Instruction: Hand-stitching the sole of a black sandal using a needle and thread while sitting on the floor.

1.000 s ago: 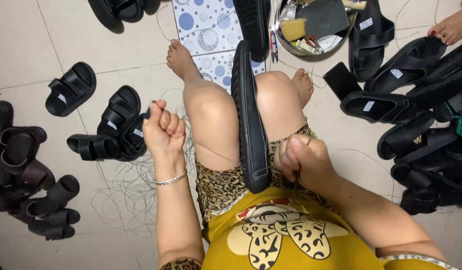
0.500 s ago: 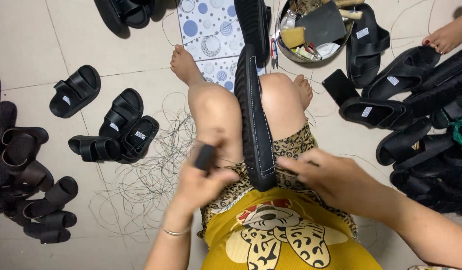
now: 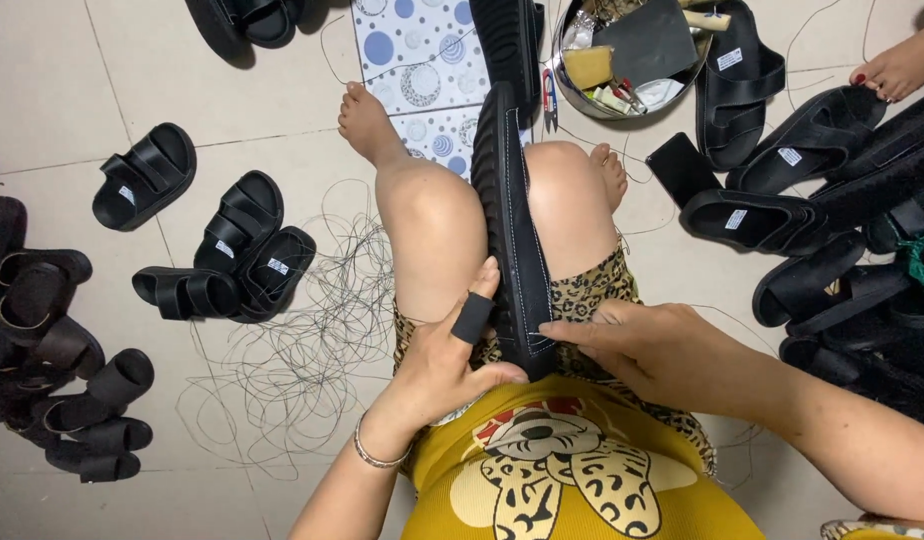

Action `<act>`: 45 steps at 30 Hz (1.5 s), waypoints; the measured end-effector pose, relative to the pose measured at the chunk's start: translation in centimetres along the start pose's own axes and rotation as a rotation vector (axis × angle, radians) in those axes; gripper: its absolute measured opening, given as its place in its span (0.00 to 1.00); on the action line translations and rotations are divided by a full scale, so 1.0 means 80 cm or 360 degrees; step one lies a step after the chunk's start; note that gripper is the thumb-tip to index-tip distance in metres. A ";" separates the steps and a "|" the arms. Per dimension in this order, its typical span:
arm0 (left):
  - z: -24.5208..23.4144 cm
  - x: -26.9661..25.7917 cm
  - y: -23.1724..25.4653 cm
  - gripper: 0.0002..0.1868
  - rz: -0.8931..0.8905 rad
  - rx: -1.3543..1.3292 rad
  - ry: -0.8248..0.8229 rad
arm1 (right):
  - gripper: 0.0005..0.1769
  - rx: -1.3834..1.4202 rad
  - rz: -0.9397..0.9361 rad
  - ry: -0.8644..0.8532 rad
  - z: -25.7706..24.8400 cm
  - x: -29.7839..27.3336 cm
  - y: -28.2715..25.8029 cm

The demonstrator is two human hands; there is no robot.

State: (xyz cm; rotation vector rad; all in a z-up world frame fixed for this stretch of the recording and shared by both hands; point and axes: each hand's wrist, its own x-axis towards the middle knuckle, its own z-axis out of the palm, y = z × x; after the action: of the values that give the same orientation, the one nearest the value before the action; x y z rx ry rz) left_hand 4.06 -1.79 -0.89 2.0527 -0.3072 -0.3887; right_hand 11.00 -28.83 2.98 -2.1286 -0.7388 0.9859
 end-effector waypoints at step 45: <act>-0.078 -0.054 -0.023 0.12 -0.0125 0.0082 0.1470 | 0.16 0.0862 0.0389 0.0278 0.030 -0.011 0.036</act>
State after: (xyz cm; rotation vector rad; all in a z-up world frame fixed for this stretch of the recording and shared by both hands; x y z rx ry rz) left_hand 2.67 5.67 1.00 2.0705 0.3291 0.5342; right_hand 9.18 -30.43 0.03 -1.8120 -0.1015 0.9741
